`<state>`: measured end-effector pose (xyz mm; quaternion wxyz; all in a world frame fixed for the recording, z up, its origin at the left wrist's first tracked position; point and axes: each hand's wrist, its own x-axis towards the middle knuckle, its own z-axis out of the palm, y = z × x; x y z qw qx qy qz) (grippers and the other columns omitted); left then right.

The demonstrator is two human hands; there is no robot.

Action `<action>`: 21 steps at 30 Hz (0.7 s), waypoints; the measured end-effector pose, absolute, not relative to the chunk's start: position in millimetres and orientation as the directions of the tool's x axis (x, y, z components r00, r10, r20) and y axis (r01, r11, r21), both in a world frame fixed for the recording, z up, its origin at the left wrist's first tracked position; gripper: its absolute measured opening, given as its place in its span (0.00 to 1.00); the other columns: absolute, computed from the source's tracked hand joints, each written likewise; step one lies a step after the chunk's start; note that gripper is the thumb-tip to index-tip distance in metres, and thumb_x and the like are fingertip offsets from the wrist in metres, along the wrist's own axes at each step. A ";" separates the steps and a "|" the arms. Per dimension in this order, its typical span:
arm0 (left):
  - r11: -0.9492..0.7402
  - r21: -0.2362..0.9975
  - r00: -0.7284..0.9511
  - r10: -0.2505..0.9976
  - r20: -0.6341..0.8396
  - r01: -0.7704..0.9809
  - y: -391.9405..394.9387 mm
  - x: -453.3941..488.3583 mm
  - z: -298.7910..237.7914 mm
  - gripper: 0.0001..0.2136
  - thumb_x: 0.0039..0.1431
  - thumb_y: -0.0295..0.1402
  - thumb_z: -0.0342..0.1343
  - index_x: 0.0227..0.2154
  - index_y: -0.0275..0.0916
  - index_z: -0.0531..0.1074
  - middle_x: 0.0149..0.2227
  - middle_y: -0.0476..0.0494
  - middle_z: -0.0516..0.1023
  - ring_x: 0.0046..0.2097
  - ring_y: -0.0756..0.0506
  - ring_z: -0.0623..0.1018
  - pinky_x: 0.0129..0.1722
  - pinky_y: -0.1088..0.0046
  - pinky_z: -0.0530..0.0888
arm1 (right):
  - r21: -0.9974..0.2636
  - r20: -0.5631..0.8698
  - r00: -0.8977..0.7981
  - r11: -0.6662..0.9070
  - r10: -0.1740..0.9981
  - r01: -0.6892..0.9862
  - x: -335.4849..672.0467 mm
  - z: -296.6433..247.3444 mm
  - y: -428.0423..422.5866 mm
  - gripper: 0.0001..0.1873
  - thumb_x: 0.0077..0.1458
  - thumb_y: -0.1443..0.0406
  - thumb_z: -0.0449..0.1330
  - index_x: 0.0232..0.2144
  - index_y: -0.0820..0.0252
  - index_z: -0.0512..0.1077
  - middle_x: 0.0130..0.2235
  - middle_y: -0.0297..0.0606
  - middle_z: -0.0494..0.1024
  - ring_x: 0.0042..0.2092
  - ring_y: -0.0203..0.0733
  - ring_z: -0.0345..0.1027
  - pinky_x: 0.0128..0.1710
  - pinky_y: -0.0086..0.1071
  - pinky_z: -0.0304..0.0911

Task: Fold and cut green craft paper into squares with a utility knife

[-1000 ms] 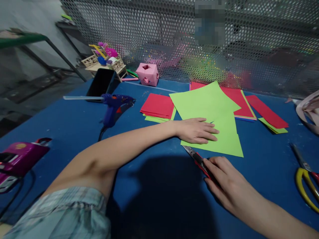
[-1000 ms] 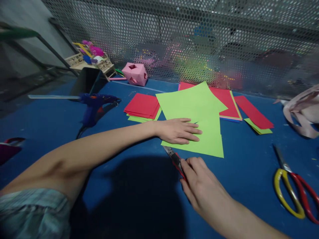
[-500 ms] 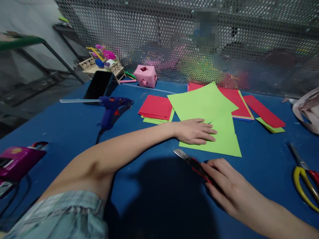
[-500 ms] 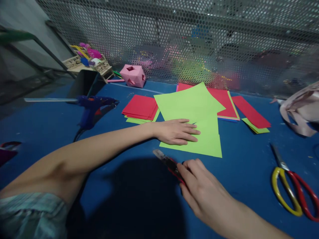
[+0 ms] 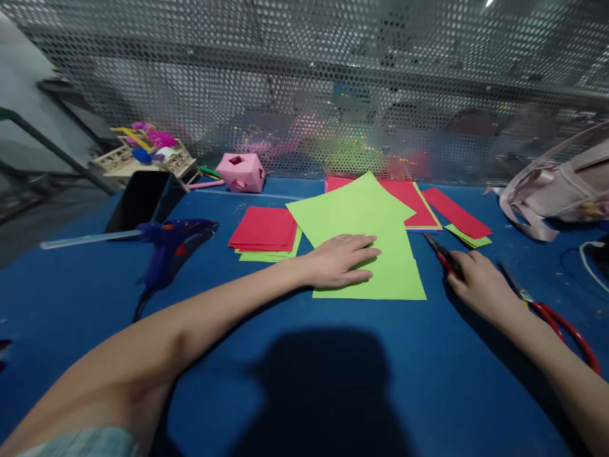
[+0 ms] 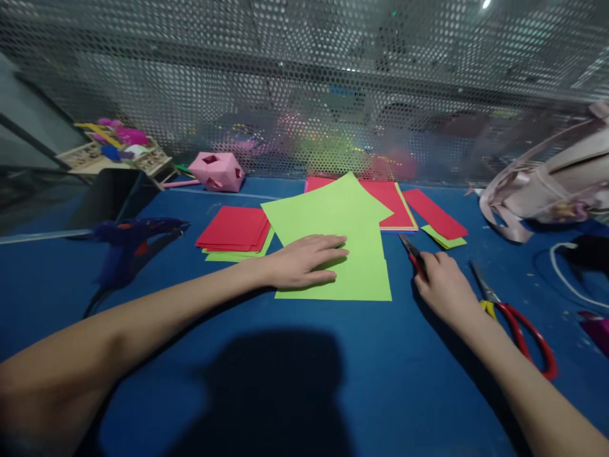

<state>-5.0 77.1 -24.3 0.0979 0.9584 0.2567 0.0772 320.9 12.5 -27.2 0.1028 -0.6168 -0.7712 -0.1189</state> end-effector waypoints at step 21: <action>-0.713 0.376 0.760 0.649 0.033 0.592 59.7 -0.1 -9.9 0.31 0.59 0.31 0.56 0.64 0.37 0.55 0.57 0.34 0.68 0.56 0.39 0.72 0.53 0.65 0.70 | -0.437 0.311 -0.304 0.420 0.900 0.795 268.3 -40.5 14.6 0.20 0.57 0.56 0.59 0.49 0.60 0.70 0.48 0.49 0.75 0.50 0.55 0.66 0.53 0.51 0.61</action>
